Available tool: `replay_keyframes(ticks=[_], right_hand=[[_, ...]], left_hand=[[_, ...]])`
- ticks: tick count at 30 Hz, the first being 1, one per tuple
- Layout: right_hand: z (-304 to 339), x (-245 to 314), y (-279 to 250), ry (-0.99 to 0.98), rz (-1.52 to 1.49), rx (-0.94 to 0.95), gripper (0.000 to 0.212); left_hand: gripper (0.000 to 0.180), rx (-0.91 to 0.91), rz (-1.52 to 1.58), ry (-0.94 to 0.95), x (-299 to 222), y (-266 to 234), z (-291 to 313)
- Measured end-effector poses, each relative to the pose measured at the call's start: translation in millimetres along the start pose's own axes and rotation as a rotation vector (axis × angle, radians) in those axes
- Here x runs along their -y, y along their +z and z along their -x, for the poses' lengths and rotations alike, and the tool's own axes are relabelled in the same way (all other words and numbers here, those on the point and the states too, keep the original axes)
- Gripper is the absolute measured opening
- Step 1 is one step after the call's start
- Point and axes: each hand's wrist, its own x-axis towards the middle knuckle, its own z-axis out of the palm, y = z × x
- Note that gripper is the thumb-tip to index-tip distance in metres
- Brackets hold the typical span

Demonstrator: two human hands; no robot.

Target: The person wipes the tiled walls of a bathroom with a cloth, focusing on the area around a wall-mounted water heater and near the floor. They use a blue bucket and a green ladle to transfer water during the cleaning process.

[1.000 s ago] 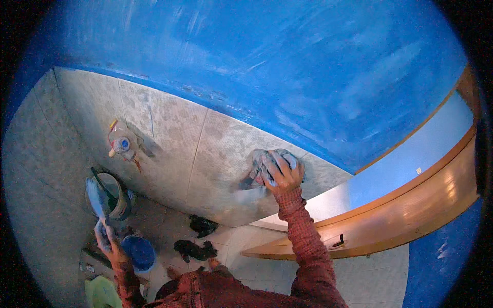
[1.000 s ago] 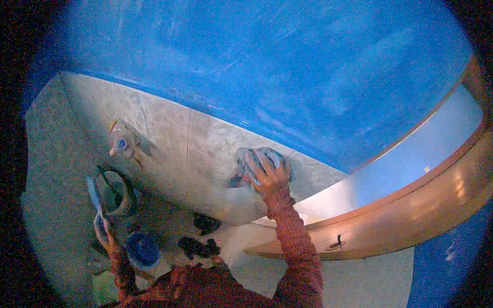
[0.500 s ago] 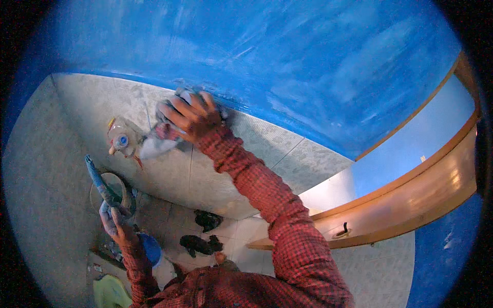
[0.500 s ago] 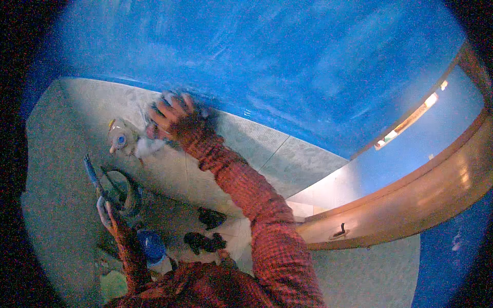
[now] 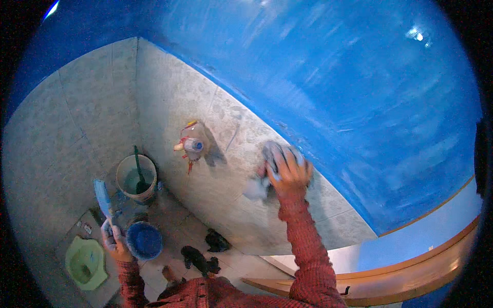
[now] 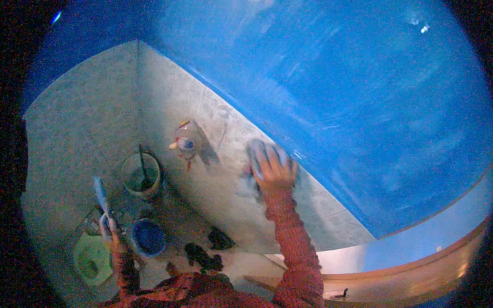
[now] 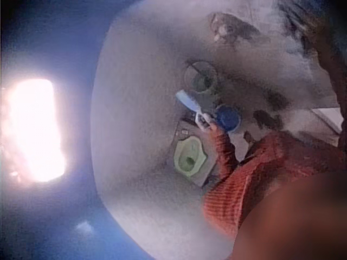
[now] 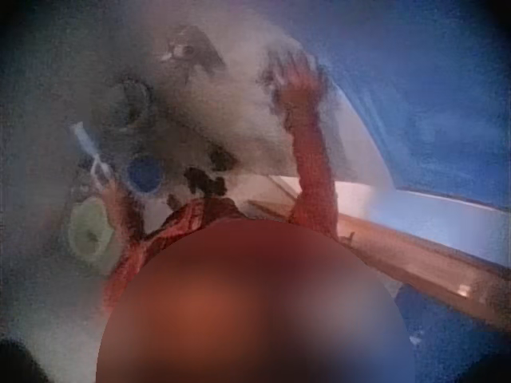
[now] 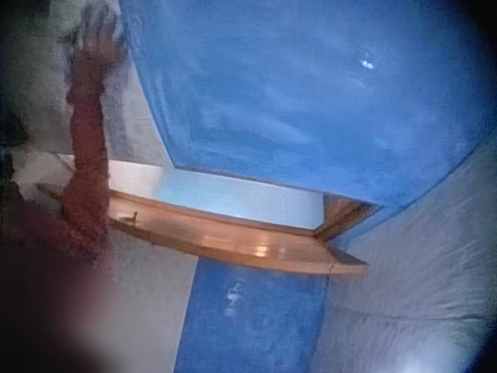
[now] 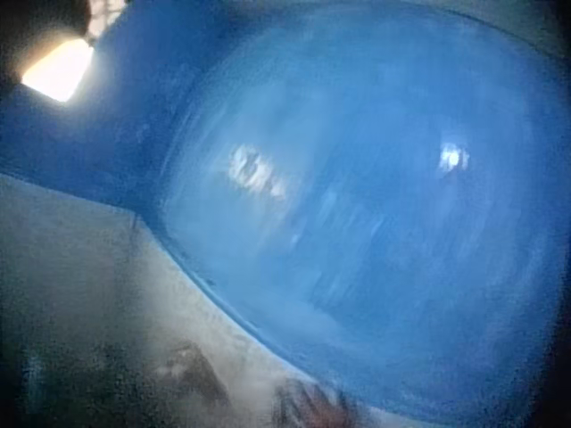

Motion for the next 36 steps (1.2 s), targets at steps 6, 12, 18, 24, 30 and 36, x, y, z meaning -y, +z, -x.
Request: replay_keyframes(ticks=[6,12,18,24,30,36], right_hand=[[-86,66,84,-0.116,-0.027,-0.04,0.04],[-123,96,126,-0.155,-0.019,0.072,0.045],[-24,66,71,-0.126,0.013,0.247,0.049],[-1,68,59,-0.135,0.06,0.505,0.037],[-73,80,83,-0.1,0.107,0.124,0.041],[40,81,117,-0.257,0.0,0.397,0.032]], left_hand=[[0.032,-0.046,0.059,0.049,11,-10,15],[0.032,-0.068,0.036,-0.023,11,-36,18],[0.031,-0.147,0.103,-0.16,4,-68,13],[0.034,-0.173,-0.035,-0.012,23,-102,-2],[0.031,-0.164,0.123,0.049,30,-72,-11],[0.031,-0.018,0.091,0.031,4,-50,-9]])
